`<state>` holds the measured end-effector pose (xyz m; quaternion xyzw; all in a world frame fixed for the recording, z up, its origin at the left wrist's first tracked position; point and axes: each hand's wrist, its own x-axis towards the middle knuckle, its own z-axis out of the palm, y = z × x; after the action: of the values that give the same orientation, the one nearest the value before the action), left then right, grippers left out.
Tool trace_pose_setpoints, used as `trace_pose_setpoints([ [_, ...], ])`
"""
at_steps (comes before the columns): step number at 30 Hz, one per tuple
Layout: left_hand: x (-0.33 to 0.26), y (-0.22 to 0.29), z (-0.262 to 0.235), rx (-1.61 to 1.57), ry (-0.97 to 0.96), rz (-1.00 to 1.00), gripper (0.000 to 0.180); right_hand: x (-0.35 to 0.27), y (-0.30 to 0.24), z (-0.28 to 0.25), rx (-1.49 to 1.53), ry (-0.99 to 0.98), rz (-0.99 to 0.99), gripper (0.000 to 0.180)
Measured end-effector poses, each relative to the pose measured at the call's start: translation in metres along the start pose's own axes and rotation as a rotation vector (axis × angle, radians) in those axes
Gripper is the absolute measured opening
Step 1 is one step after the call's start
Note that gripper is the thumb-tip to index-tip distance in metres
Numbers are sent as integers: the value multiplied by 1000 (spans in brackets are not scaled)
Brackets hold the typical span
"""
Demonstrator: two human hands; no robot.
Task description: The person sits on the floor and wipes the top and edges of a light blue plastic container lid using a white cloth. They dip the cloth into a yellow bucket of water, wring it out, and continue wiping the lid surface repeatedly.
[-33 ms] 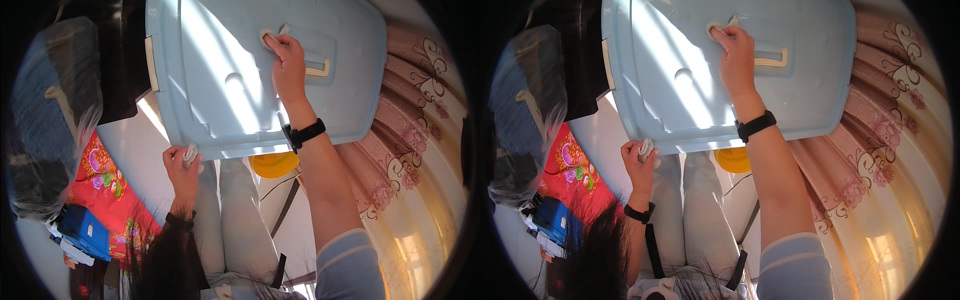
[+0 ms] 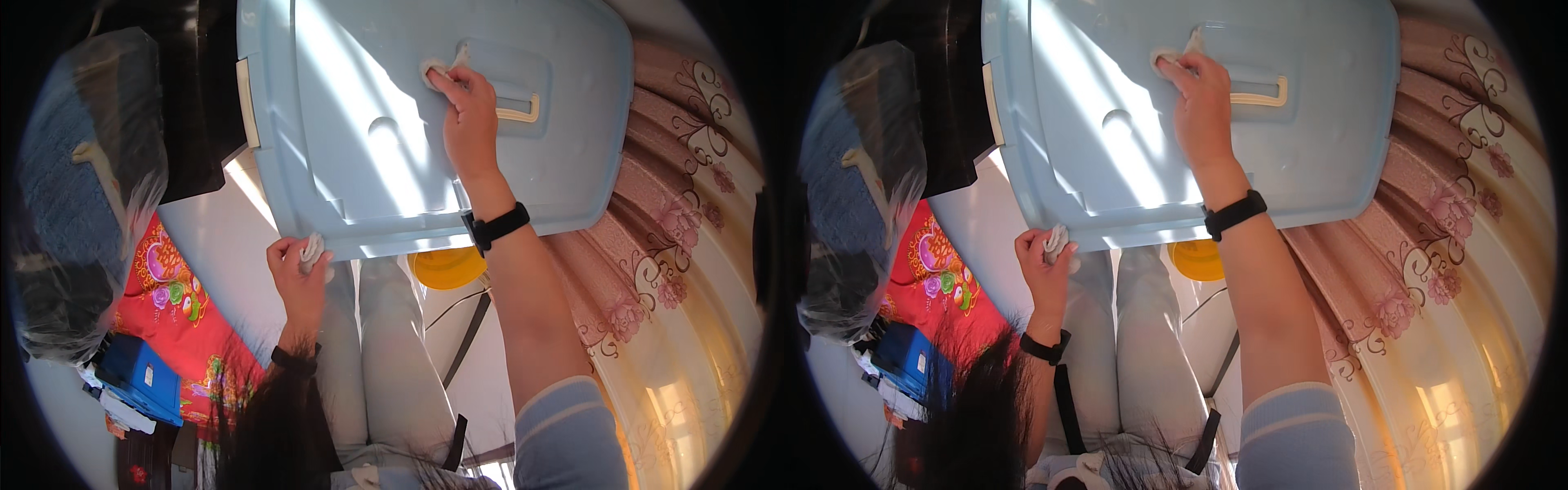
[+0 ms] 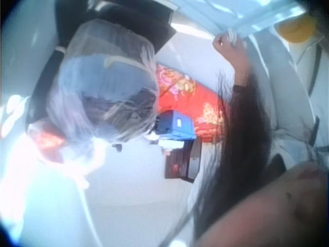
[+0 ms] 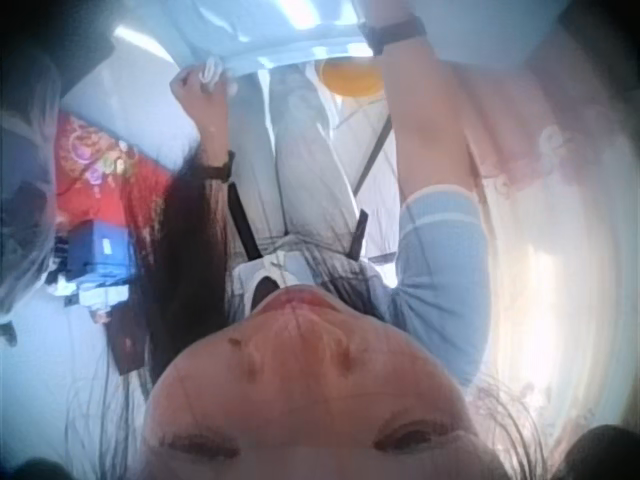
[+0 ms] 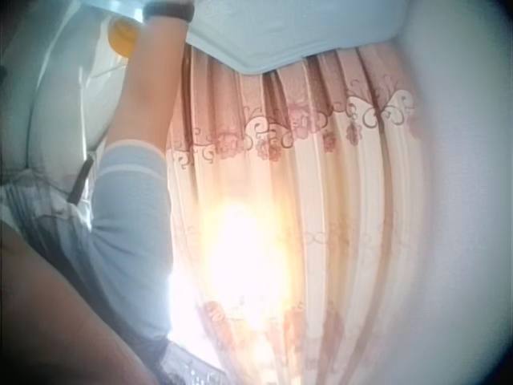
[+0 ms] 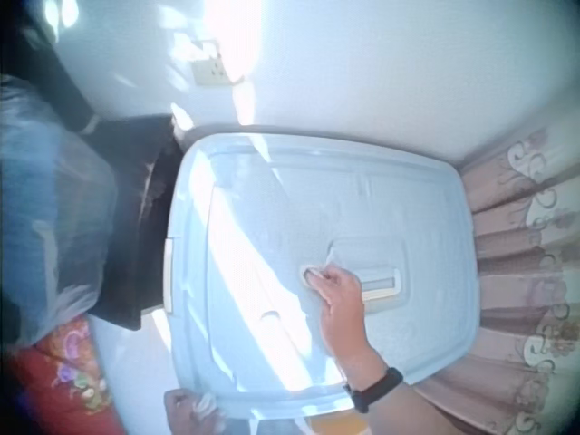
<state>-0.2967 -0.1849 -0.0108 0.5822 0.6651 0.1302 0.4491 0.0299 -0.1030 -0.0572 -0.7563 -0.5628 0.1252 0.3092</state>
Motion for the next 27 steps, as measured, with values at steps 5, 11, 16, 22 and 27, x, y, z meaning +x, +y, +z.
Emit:
trace_pose_setpoints([
  [5,2,-1,-2,-27,-14,-37,35,-118,-68,17,72,-32,209,47],
  [11,5,-1,-5,-25,-47,8,34,-134,-151,23,465,-90,298,36],
  [16,4,-1,-8,-37,-69,-19,35,-134,-81,-12,29,272,701,33],
  [22,3,1,-4,-16,-30,26,34,-160,-139,43,63,-5,387,46],
  [27,4,3,-8,5,-41,60,34,-139,-155,50,182,-168,22,39],
])
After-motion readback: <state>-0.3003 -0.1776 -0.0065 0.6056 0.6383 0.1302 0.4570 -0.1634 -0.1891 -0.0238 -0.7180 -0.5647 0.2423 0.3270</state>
